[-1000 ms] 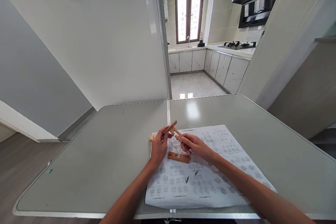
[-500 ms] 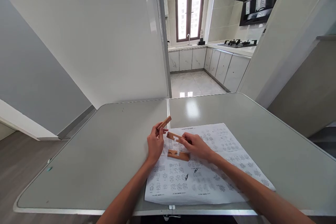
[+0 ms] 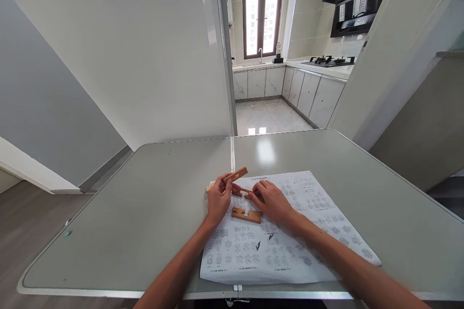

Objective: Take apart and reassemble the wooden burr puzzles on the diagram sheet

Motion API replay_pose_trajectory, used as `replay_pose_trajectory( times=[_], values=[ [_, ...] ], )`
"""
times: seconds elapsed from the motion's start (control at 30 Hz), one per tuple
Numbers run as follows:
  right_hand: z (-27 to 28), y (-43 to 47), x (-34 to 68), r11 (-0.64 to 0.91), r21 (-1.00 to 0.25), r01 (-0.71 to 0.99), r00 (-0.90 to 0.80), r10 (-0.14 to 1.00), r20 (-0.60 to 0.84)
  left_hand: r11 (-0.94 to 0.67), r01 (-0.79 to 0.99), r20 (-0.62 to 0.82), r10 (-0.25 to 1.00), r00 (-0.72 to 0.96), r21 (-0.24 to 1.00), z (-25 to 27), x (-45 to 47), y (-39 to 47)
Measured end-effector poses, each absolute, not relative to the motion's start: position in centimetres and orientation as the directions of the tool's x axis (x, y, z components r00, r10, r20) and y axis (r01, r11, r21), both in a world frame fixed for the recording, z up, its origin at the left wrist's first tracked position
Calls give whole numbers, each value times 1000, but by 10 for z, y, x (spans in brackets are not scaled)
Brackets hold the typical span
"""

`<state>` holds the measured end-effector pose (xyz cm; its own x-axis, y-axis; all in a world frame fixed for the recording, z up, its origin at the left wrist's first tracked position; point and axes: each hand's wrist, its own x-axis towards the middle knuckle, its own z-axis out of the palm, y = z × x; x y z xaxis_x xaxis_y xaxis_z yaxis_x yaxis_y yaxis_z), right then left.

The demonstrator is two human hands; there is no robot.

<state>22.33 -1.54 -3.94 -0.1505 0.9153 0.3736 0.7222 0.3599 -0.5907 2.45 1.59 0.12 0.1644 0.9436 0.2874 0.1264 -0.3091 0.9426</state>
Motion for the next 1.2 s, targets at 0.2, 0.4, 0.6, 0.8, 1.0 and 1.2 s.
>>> replay_pose_trajectory(
  times=[0.2, 0.4, 0.6, 0.8, 1.0, 1.2],
  values=[
    [-32, -19, 224, 442, -548, 710, -155, 858, 490, -248, 58, 236, 957, 169, 967, 3, 24, 17],
    [-15, -33, 218, 696, -448, 561, -471, 714, 518, -214, 52, 205, 968, 146, 975, 5, 25, 16],
    [-16, -35, 215, 703, -416, 577, -534, 710, 459, -216, 48, 207, 967, 145, 975, 8, 24, 13],
    [-18, -34, 216, 682, -489, 544, -541, 731, 416, -224, 60, 212, 965, 154, 973, 10, 24, 12],
    [-15, -33, 215, 624, -563, 542, -505, 777, 376, -245, 74, 231, 960, 161, 967, 9, 24, 12],
    [-19, -34, 217, 607, -581, 542, -518, 786, 337, -256, 81, 238, 954, 184, 963, 7, 23, 10]
  ],
)
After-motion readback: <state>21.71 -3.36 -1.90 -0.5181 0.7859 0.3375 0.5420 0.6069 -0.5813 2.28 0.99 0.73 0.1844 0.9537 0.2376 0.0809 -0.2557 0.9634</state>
